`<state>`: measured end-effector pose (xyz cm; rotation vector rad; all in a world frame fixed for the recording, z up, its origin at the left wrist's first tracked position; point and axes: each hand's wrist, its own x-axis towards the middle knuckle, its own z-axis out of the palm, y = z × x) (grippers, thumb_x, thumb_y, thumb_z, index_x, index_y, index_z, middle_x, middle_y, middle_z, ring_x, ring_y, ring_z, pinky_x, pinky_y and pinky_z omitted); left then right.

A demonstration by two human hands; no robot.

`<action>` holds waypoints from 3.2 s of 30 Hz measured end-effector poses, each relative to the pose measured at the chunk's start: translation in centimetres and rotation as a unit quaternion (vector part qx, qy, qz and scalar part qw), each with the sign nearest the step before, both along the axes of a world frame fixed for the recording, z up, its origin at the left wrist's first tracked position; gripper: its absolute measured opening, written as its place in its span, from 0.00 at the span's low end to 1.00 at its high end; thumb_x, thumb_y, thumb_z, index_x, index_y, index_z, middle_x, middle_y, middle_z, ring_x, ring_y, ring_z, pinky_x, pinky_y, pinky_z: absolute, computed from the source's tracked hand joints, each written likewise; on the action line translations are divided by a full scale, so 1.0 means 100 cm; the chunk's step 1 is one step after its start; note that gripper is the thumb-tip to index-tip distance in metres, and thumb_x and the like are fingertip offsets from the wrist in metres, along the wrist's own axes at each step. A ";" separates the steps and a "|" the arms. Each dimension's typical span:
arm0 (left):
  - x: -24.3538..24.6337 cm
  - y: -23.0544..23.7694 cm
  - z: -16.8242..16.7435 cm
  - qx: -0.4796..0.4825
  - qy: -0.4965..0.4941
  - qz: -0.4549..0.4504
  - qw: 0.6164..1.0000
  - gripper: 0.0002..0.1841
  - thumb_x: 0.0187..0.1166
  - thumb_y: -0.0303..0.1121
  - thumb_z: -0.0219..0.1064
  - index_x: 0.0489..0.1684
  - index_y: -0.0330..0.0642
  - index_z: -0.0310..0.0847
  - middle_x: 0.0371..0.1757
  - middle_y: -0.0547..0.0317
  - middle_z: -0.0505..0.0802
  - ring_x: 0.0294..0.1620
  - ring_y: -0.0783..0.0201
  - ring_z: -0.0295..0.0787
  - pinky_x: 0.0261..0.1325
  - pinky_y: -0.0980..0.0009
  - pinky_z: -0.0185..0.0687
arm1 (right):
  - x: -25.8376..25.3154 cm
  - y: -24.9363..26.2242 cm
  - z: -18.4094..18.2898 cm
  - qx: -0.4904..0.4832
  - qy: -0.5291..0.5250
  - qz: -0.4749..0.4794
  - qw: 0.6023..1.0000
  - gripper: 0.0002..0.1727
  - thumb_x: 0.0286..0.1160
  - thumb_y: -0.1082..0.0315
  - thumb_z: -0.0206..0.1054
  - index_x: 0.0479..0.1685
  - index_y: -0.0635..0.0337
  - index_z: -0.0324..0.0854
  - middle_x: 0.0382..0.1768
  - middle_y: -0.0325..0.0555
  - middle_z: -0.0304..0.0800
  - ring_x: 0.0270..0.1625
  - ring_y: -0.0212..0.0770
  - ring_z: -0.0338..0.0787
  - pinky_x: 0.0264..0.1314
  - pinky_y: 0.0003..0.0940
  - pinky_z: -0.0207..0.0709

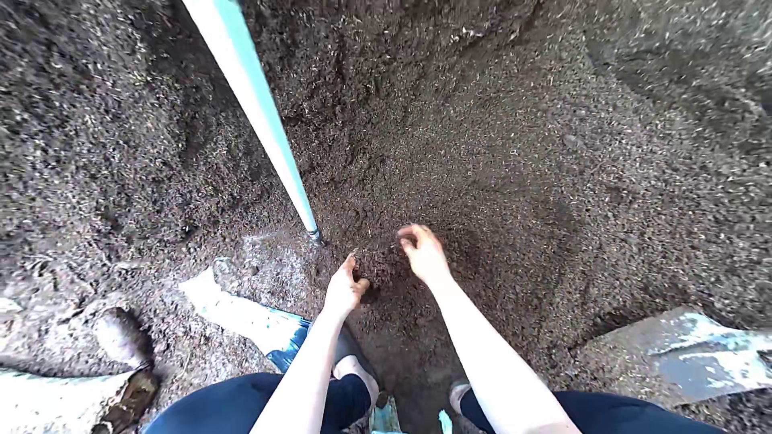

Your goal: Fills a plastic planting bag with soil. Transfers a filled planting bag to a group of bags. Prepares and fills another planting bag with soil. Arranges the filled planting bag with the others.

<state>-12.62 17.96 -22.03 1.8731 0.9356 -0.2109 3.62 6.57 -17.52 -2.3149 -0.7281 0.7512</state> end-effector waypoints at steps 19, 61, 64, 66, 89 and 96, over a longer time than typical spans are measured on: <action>-0.022 0.000 0.003 0.038 -0.019 -0.007 0.999 0.36 0.79 0.27 0.66 0.92 0.50 0.62 0.75 0.37 0.85 0.74 0.36 0.83 0.73 0.31 0.74 | -0.049 0.001 -0.033 -0.150 -0.056 0.070 0.985 0.20 0.89 0.61 0.55 0.74 0.56 0.76 0.60 0.63 0.90 0.64 0.65 0.89 0.63 0.68 0.81; -0.008 0.000 0.002 -0.047 0.281 0.032 0.958 0.54 0.85 0.66 0.56 0.92 0.28 0.33 0.78 0.27 0.78 0.76 0.41 0.81 0.77 0.47 0.74 | -0.039 0.009 -0.052 -0.220 0.087 0.154 0.959 0.34 0.92 0.40 0.45 0.67 0.61 0.82 0.67 0.61 0.87 0.73 0.61 0.84 0.72 0.67 0.73; -0.005 -0.003 -0.002 -0.037 0.303 0.015 0.952 0.50 0.88 0.62 0.54 0.91 0.27 0.36 0.76 0.28 0.79 0.73 0.43 0.84 0.75 0.50 0.77 | -0.051 0.014 -0.047 -0.190 0.049 0.232 0.953 0.25 0.95 0.53 0.45 0.62 0.61 0.84 0.61 0.61 0.89 0.69 0.61 0.87 0.69 0.65 0.77; -0.003 -0.002 -0.002 -0.039 0.319 -0.004 0.947 0.48 0.89 0.61 0.53 0.91 0.27 0.36 0.75 0.29 0.79 0.71 0.44 0.84 0.73 0.50 0.78 | -0.046 0.012 -0.034 -0.170 0.050 0.276 0.945 0.25 0.96 0.51 0.45 0.63 0.60 0.82 0.59 0.61 0.90 0.67 0.62 0.87 0.67 0.66 0.77; -0.046 -0.013 0.008 0.163 0.005 -0.001 0.987 0.18 0.88 0.43 0.60 0.71 0.56 0.86 0.81 0.42 0.79 0.79 0.44 0.77 0.78 0.49 0.75 | 0.020 0.016 -0.035 -0.167 -0.066 0.279 0.943 0.31 0.63 0.67 0.80 0.73 0.44 0.83 0.77 0.59 0.74 0.75 0.72 0.75 0.70 0.71 0.75; -0.038 -0.018 0.008 0.059 0.007 0.050 0.997 0.31 0.78 0.25 0.66 0.86 0.37 0.68 0.76 0.41 0.85 0.78 0.48 0.82 0.83 0.51 0.71 | -0.066 0.043 0.018 -0.171 -0.032 0.350 0.921 0.35 0.71 0.67 0.77 0.82 0.46 0.74 0.87 0.59 0.60 0.80 0.70 0.70 0.74 0.65 0.74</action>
